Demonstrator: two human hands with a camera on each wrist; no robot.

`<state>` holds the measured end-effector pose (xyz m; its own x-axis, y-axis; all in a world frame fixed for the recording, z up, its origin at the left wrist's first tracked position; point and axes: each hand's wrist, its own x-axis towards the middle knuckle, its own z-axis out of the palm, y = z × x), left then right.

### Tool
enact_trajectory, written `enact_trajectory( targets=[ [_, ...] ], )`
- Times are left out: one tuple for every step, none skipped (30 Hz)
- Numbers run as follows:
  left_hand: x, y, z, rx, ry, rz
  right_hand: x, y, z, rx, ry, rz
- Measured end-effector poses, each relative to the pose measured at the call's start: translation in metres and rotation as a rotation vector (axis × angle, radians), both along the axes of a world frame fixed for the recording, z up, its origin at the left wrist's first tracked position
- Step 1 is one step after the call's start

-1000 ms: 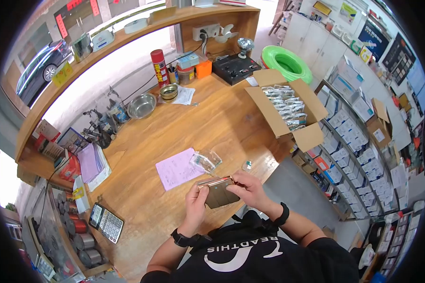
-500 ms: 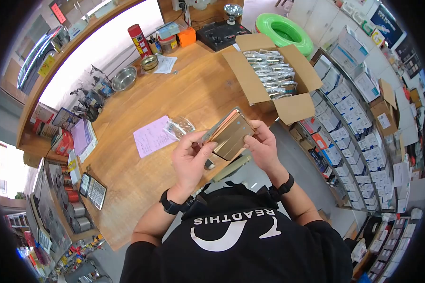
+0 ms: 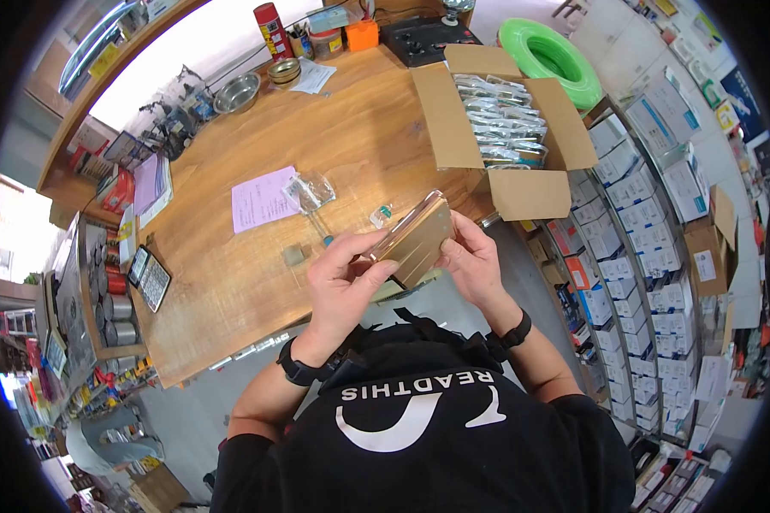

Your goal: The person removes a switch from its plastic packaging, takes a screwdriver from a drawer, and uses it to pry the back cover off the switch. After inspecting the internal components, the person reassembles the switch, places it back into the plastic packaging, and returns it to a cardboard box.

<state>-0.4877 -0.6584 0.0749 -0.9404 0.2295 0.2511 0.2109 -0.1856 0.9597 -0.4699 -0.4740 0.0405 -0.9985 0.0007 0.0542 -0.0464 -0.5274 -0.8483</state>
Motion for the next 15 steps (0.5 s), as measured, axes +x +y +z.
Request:
enact_trajectory(
  targets=[
    [0.001,-0.004,-0.005,0.008,-0.002,-0.061,0.001,0.004,0.000,0.056,0.009,0.037],
    [0.002,-0.007,-0.009,0.007,-0.008,-0.053,0.002,0.008,0.001,0.111,0.019,0.072],
    [0.001,-0.009,-0.008,0.071,-0.067,-0.149,0.001,0.011,0.005,0.110,0.013,0.079],
    [-0.001,-0.011,-0.009,0.137,-0.127,-0.246,-0.001,0.014,0.010,0.194,0.023,0.143],
    [-0.004,-0.013,-0.013,0.104,-0.184,-0.331,-0.002,0.014,0.014,0.278,0.033,0.208],
    [-0.005,-0.015,-0.017,0.107,-0.192,-0.326,-0.002,0.012,0.017,0.278,0.026,0.214],
    [-0.007,-0.016,-0.021,0.278,-0.390,-0.475,-0.004,0.009,0.020,0.332,0.018,0.258],
    [-0.009,-0.017,-0.022,0.452,-0.584,-0.625,-0.006,0.005,0.024,0.389,0.014,0.300],
    [-0.010,-0.017,-0.022,0.611,-0.742,-0.759,-0.009,0.000,0.027,0.393,0.016,0.299],
    [-0.012,-0.017,-0.021,0.615,-0.741,-0.764,-0.012,-0.006,0.031,0.552,-0.007,0.273],
    [-0.014,-0.018,-0.020,0.674,-0.753,-0.734,-0.015,-0.012,0.035,0.713,-0.032,0.245],
    [-0.018,-0.020,-0.019,0.735,-0.766,-0.704,-0.018,-0.018,0.040,0.722,-0.037,0.240],
    [-0.023,-0.023,-0.019,0.742,-0.768,-0.715,-0.022,-0.024,0.045,1.079,0.266,0.032],
    [-0.028,-0.027,-0.020,0.743,-0.764,-0.683,-0.027,-0.030,0.050,1.421,0.581,-0.189],
    [-0.035,-0.030,-0.020,0.750,-0.758,-0.652,-0.027,-0.038,0.053,1.318,0.592,-0.103]
  ],
)
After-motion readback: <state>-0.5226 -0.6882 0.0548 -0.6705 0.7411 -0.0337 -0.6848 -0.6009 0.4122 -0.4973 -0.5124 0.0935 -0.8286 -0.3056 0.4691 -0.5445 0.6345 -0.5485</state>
